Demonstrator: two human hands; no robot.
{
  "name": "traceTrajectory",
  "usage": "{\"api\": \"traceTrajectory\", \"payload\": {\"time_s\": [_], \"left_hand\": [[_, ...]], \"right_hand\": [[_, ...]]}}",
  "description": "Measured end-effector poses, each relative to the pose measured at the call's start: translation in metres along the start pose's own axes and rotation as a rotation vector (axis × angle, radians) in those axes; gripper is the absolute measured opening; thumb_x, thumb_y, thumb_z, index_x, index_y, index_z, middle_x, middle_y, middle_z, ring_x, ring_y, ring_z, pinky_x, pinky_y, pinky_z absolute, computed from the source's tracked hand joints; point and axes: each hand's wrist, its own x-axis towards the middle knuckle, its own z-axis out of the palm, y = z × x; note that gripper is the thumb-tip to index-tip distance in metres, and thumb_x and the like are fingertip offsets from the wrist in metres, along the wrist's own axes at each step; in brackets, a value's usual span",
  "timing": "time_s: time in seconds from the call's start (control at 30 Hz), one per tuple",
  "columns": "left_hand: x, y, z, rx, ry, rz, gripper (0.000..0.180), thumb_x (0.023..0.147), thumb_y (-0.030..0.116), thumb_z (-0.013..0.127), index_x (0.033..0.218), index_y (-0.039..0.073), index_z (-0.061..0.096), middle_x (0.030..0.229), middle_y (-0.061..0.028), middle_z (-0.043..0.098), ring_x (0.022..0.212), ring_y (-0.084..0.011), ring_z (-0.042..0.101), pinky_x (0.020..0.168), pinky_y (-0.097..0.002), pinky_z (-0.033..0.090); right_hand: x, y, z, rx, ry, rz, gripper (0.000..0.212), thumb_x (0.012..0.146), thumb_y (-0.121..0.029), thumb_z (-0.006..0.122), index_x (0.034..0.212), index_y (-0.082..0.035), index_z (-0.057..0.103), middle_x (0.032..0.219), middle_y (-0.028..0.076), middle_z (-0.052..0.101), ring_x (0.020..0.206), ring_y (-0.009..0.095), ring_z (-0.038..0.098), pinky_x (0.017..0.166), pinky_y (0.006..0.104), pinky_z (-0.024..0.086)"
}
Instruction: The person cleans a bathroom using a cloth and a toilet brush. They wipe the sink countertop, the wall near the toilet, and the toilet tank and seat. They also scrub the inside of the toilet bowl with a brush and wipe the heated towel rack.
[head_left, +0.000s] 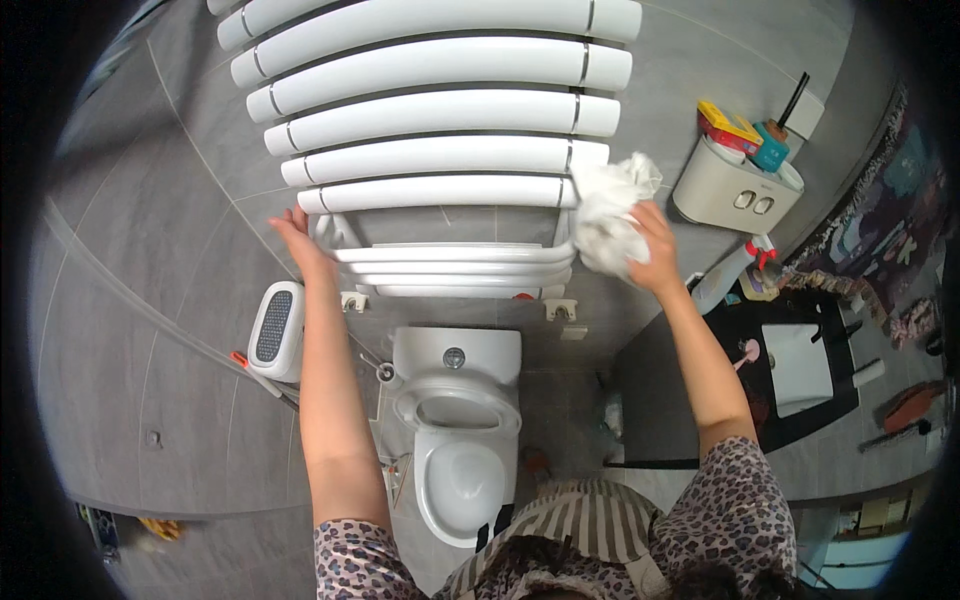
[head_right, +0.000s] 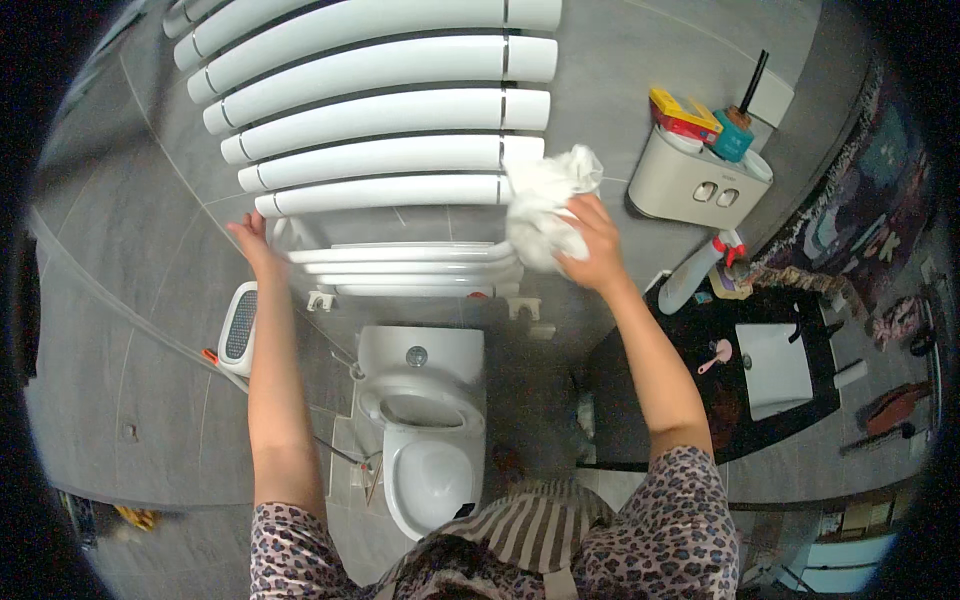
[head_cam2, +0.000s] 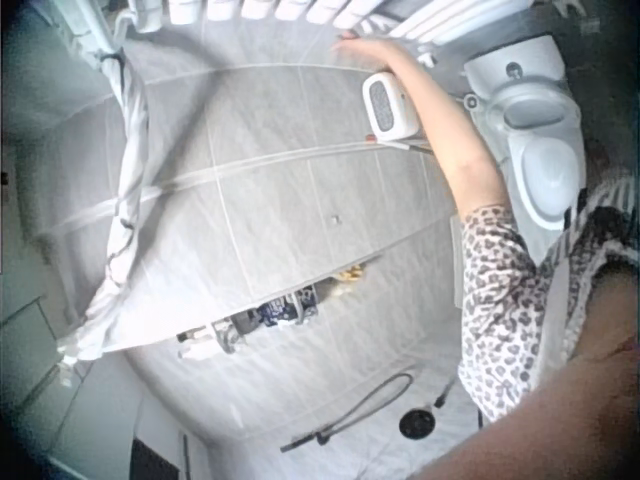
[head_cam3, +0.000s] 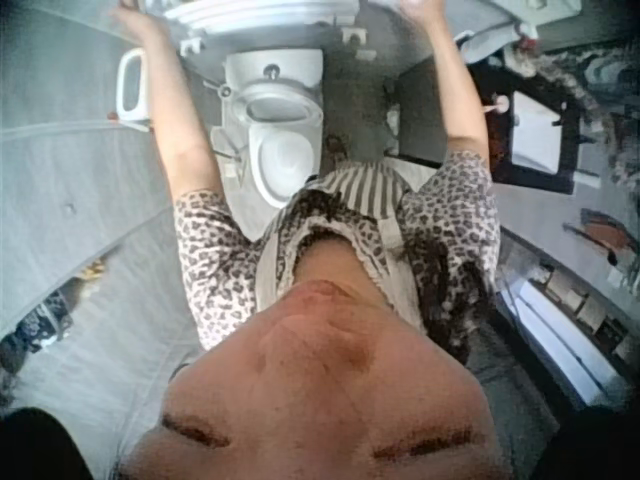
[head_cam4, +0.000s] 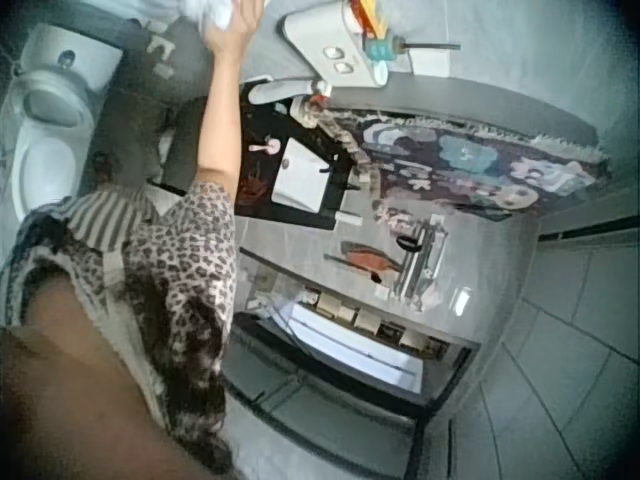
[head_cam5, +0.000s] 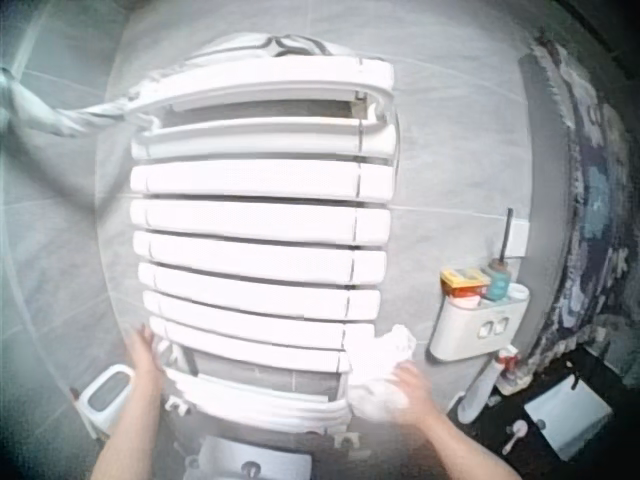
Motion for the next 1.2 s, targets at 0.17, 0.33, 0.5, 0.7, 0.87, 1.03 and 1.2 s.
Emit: {"api": "traceTrajectory", "payload": {"time_s": [0.17, 0.33, 0.5, 0.7, 0.87, 1.03, 1.2], "left_hand": [[-0.014, 0.004, 0.004, 0.040, 0.071, 0.044, 0.082, 0.091, 0.066, 0.022, 0.143, 0.002, 0.022, 0.136, -0.0077, 0.047, 0.131, -0.0221, 0.033, 0.109, -0.0408, 0.020], [-0.009, 0.006, -0.002, 0.002, -0.010, 0.032, 0.085, 0.090, 0.068, 0.013, 0.144, 0.002, 0.020, 0.144, -0.0105, 0.036, 0.138, -0.0257, 0.019, 0.111, -0.0474, 0.002], [-0.012, 0.015, -0.016, -0.156, -0.142, -0.022, 0.087, 0.089, 0.068, 0.011, 0.145, 0.001, 0.015, 0.145, -0.0155, 0.034, 0.140, -0.0253, 0.017, 0.113, -0.0401, 0.006], [-0.017, 0.016, -0.037, -0.244, -0.300, 0.015, 0.084, 0.091, 0.065, 0.013, 0.146, 0.001, 0.009, 0.153, -0.0145, 0.011, 0.142, -0.0233, 0.010, 0.114, -0.0354, 0.008], [-0.050, 0.008, -0.065, -0.124, -0.211, 0.124, 0.077, 0.094, 0.059, 0.014, 0.146, 0.003, 0.009, 0.154, -0.0132, 0.002, 0.142, -0.0223, 0.003, 0.115, -0.0363, 0.006], [-0.150, -0.033, -0.116, -0.121, -0.067, 0.075, 0.070, 0.096, 0.054, 0.014, 0.146, 0.004, 0.013, 0.154, -0.0105, 0.009, 0.142, -0.0230, 0.008, 0.115, -0.0407, 0.009], [-0.245, -0.058, -0.165, -0.014, -0.077, -0.020, 0.067, 0.097, 0.053, 0.014, 0.145, 0.006, 0.019, 0.152, -0.0100, 0.015, 0.141, -0.0232, 0.014, 0.114, -0.0419, 0.012]], "right_hand": [[0.020, -0.024, 0.015, -0.064, -0.873, 0.072, 0.053, 0.058, -0.018, 0.071, 0.109, -0.008, 0.061, 0.117, 0.014, 0.057, 0.107, 0.034, 0.054, 0.091, 0.0393, 0.042], [0.024, -0.014, 0.047, -0.019, -0.514, -0.194, 0.061, 0.054, -0.021, 0.075, 0.112, -0.013, 0.057, 0.104, 0.009, 0.058, 0.089, 0.028, 0.057, 0.079, 0.0427, 0.042], [0.051, -0.088, 0.052, -0.081, -0.384, -0.320, 0.060, 0.064, -0.015, 0.071, 0.120, -0.010, 0.052, 0.102, 0.009, 0.058, 0.085, 0.028, 0.057, 0.068, 0.0376, 0.040], [0.089, -0.174, 0.136, -0.362, -0.415, -0.206, 0.051, 0.073, -0.012, 0.060, 0.121, -0.001, 0.049, 0.080, 0.008, 0.049, 0.073, 0.023, 0.051, 0.064, 0.0361, 0.039], [0.133, -0.242, 0.233, -0.484, -0.193, -0.338, 0.043, 0.077, -0.014, 0.053, 0.119, -0.003, 0.052, 0.076, 0.005, 0.049, 0.070, 0.019, 0.052, 0.060, 0.0319, 0.038], [0.161, -0.287, 0.312, -0.576, -0.282, -0.186, 0.045, 0.081, -0.017, 0.052, 0.123, -0.001, 0.052, 0.086, 0.008, 0.057, 0.075, 0.022, 0.053, 0.065, 0.0357, 0.039], [0.212, -0.332, 0.356, -0.944, -0.652, -0.064, 0.037, 0.073, -0.015, 0.063, 0.107, -0.002, 0.063, 0.097, 0.016, 0.064, 0.086, 0.033, 0.062, 0.068, 0.0468, 0.049]]}}
